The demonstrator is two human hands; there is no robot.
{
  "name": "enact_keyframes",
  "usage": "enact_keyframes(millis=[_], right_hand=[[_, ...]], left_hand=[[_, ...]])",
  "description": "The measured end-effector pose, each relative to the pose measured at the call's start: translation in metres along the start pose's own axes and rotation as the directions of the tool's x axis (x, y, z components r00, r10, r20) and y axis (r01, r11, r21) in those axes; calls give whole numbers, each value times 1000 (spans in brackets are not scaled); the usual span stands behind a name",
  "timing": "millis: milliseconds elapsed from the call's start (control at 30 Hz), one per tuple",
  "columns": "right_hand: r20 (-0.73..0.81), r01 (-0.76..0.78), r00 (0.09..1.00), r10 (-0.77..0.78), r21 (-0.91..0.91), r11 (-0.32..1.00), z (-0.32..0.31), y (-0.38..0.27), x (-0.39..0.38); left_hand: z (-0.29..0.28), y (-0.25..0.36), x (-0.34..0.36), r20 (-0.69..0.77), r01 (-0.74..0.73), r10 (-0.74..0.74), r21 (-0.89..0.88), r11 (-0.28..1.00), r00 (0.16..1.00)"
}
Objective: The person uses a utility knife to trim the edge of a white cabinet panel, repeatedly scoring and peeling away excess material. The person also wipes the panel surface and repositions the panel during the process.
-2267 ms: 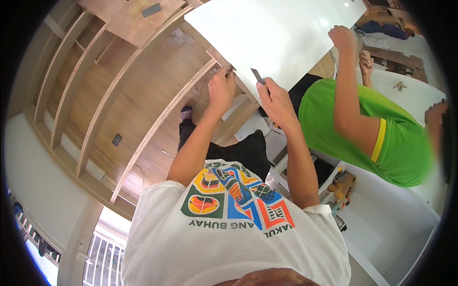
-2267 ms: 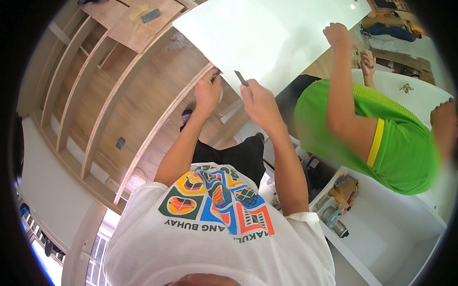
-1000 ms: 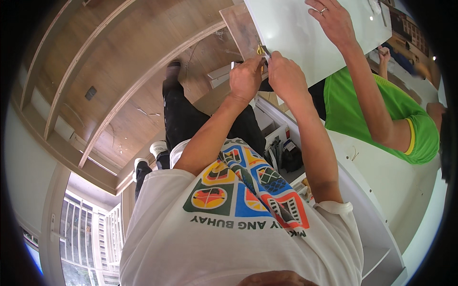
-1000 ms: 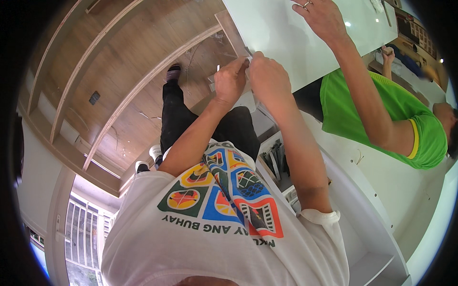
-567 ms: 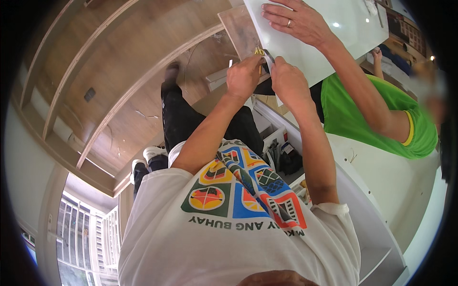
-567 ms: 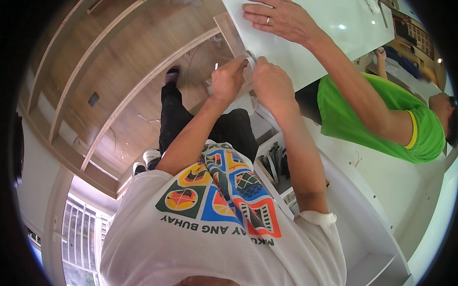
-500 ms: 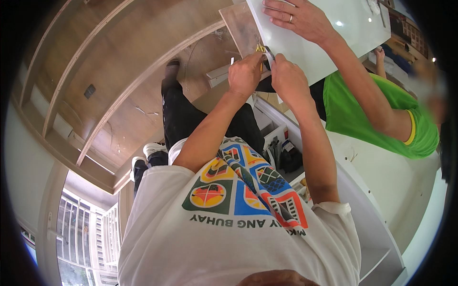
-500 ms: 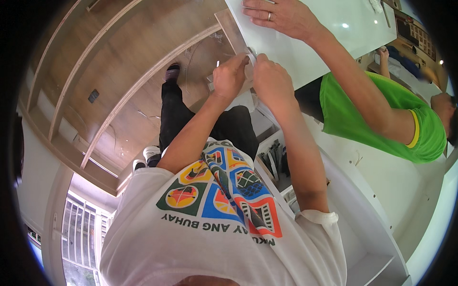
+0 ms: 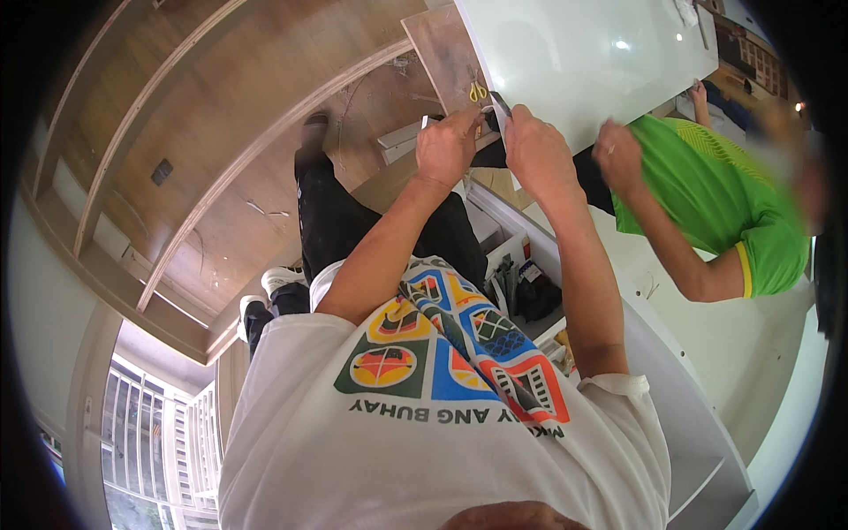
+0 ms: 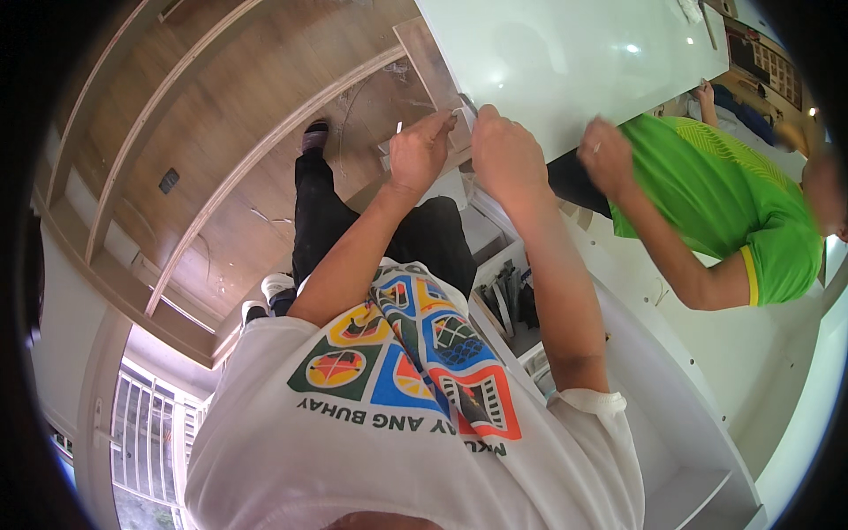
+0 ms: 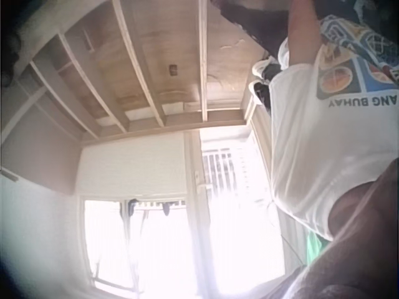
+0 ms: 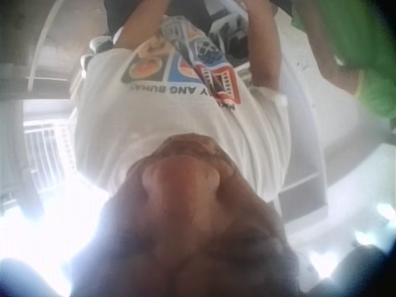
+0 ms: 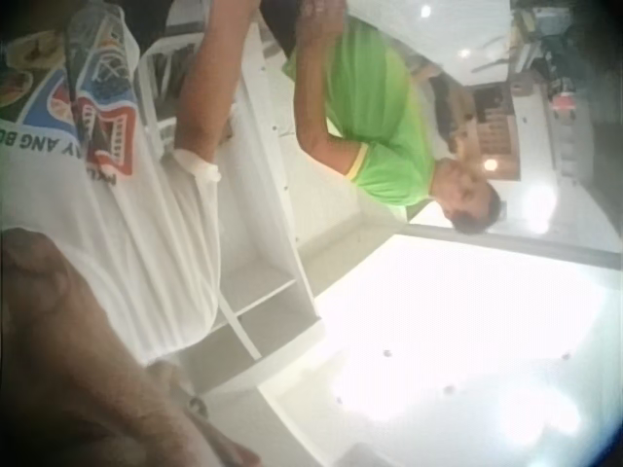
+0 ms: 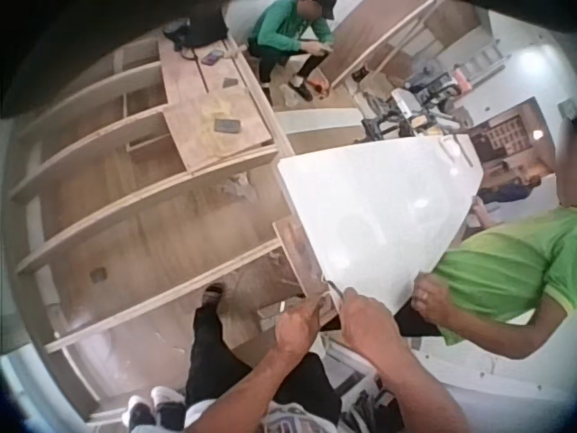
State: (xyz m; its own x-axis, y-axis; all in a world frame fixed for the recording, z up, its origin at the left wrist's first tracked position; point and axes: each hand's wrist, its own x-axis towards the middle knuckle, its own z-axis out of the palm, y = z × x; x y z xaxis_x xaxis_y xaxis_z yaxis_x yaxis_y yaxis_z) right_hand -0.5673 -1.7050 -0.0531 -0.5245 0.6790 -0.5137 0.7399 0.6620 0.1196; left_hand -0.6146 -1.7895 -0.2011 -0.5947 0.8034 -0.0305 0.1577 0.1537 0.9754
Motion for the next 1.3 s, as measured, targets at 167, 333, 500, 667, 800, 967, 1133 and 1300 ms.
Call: enact_keyframes(millis=[167,333,500,667,800,967,1133,1300], right_hand=[[-21,-13,1000,15,71,997,11,-3,0],[-63,38,997,-35,49,998,18,-1,5],[-31,-9,999,10,36,999,11,6,-10],[-38,-13,999,15,34,999,12,2,-13],[-59,42,997,-41,24,999,34,8,4],[-37,8,999,-7,38,999,32,6,-1],[-29,-4,1000,6,68,998,19,7,-17],[12,-50,999,49,61,997,27,2,-18]], left_hand=[[1,2,-11,0,6,-6,6,1000,1000],[8,-11,-17,0,-22,22,25,999,1000],[4,-3,-11,17,-23,23,2,1000,1000],[6,-10,-15,13,3,-3,5,1000,1000],[6,-19,-32,67,11,-18,102,995,998],[5,-24,-34,66,20,-24,62,998,998],[9,-20,-33,37,-22,20,49,999,999],[6,-20,-42,68,6,-11,78,997,998]])
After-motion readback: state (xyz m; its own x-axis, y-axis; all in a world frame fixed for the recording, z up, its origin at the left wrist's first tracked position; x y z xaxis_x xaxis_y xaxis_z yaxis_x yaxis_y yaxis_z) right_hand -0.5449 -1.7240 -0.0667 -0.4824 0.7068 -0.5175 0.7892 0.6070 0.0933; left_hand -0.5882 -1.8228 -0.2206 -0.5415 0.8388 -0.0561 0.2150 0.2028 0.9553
